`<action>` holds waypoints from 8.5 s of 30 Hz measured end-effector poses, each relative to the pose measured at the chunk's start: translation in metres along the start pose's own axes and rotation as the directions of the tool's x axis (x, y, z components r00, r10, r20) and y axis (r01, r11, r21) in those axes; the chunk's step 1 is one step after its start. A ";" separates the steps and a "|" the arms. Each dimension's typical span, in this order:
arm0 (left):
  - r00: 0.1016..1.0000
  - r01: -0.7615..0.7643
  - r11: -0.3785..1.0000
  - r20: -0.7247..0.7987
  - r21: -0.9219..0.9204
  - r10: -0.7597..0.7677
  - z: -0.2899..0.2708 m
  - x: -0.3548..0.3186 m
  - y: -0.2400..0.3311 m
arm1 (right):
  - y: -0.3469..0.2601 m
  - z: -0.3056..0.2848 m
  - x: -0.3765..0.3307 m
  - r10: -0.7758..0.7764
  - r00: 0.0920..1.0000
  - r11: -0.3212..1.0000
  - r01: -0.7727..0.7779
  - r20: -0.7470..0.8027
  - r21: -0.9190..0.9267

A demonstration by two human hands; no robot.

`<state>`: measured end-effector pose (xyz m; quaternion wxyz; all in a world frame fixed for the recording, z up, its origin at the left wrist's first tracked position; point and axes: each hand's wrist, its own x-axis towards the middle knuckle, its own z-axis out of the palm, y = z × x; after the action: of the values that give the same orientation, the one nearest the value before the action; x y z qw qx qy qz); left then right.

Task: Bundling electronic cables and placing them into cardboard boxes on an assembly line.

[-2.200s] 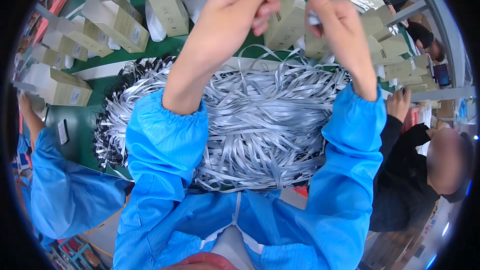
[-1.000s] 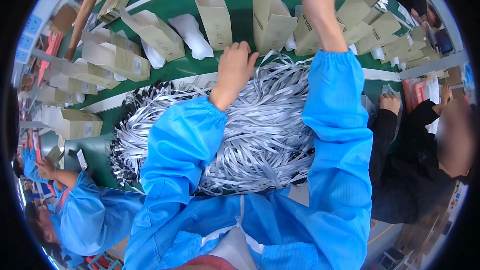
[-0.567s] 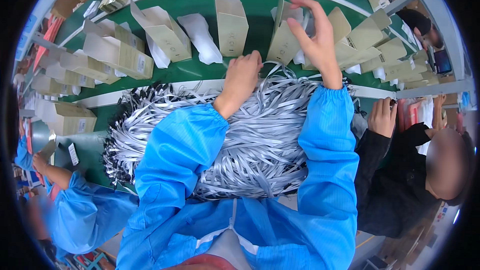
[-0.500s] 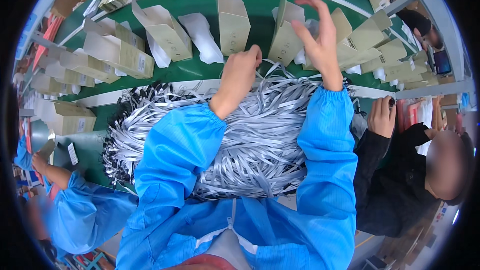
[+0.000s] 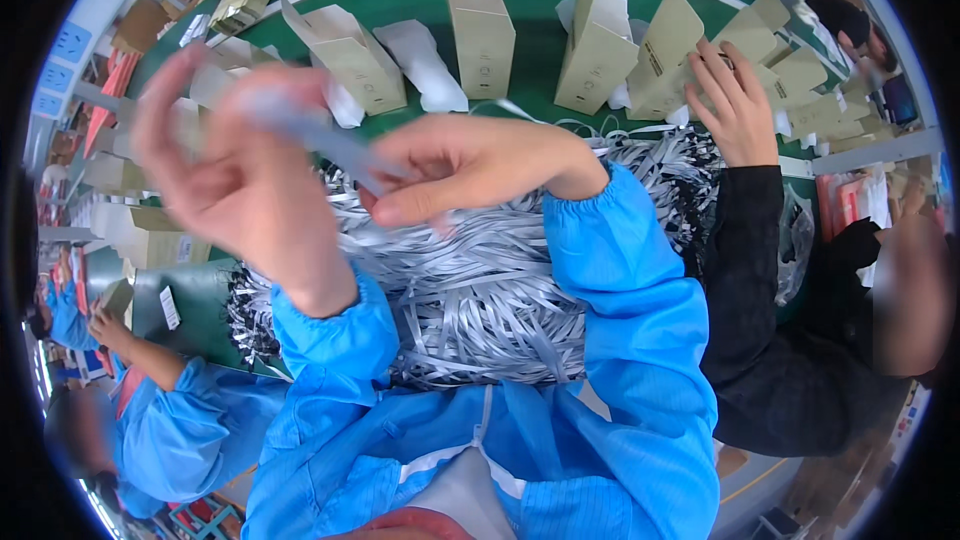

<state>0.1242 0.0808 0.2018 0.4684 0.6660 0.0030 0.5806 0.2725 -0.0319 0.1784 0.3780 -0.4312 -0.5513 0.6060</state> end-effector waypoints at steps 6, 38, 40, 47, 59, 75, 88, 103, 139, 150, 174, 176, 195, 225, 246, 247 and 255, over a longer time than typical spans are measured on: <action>0.971 0.129 0.988 -0.213 0.090 -0.108 -0.061 0.035 -0.008 | 0.000 0.009 -0.008 -0.575 0.670 0.811 0.390 -0.470 -0.435; 0.720 0.330 0.920 0.574 0.212 -0.390 0.039 -0.014 -0.037 | 0.032 -0.024 -0.013 -0.238 0.955 0.961 0.205 -0.178 -0.183; 0.723 0.307 0.928 0.582 0.211 -0.372 0.037 -0.014 -0.028 | 0.029 -0.028 -0.017 -0.219 0.959 0.964 0.185 -0.177 -0.188; 0.935 0.317 0.946 0.191 -0.070 -0.299 0.039 -0.011 -0.041 | 0.012 -0.009 -0.023 -0.244 0.636 0.960 0.052 -0.732 -0.274; 0.801 0.276 0.936 0.486 0.218 -0.349 0.073 -0.047 -0.070 | 0.035 -0.053 -0.026 -0.221 -0.131 0.582 0.777 -0.966 -0.238; 0.626 -0.018 0.547 0.436 0.837 -0.646 0.053 -0.109 -0.168 | 0.072 -0.141 -0.035 -0.728 0.288 0.636 -0.054 -0.622 -0.770; 0.660 0.611 0.774 0.645 -0.163 -0.385 0.033 -0.017 -0.079 | 0.017 -0.031 -0.040 -0.590 0.574 0.773 0.196 -0.569 -0.603; 0.950 0.309 0.874 0.170 -0.374 -0.263 -0.032 0.018 -0.046 | 0.005 -0.001 -0.011 -0.791 0.395 0.604 0.382 -0.468 -0.699; 0.811 0.577 0.542 0.350 -0.611 -0.469 0.005 0.009 -0.071 | 0.000 -0.009 -0.012 -0.355 0.620 0.924 0.121 -0.700 -0.362; 0.554 0.266 0.852 0.651 0.452 -0.518 0.033 -0.045 -0.046 | 0.002 -0.023 -0.012 -0.234 0.194 0.693 0.721 -0.953 -0.023; 0.620 -0.078 0.778 0.642 0.623 -0.452 0.007 -0.078 -0.092 | 0.024 -0.103 0.002 -0.562 0.650 0.429 -0.299 -0.511 -0.852; 0.641 -0.143 0.848 0.700 0.511 -0.314 0.011 -0.085 -0.107 | 0.026 -0.101 -0.010 -0.496 0.645 0.415 -0.411 -0.581 -0.811; 0.624 -0.234 0.854 0.745 0.464 -0.234 0.054 -0.077 -0.115 | 0.008 -0.051 -0.061 -0.626 0.389 0.495 -0.471 -0.676 -0.730; 0.047 0.778 0.593 0.922 0.208 -0.385 0.019 -0.005 -0.039 | -0.013 0.011 -0.045 -0.631 0.161 0.478 0.851 -0.759 -0.218; 0.664 0.640 0.740 0.631 -0.204 -0.401 0.023 0.001 -0.032 | -0.006 0.008 -0.031 -0.692 0.069 0.722 0.101 -0.719 -0.685; 0.662 0.624 0.746 0.665 -0.232 -0.346 0.026 -0.004 -0.032 | -0.006 0.003 -0.032 -0.707 0.042 0.707 0.005 -0.706 -0.707; 0.716 0.507 0.857 0.511 0.087 -0.476 0.024 -0.018 -0.026 | 0.017 -0.054 -0.073 -0.402 0.441 0.450 -0.668 -0.803 -0.592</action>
<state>0.1510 0.0707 0.1746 0.6082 0.7572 0.0372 0.2352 0.3484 -0.0831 0.1682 0.2595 -0.8548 -0.4451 -0.0620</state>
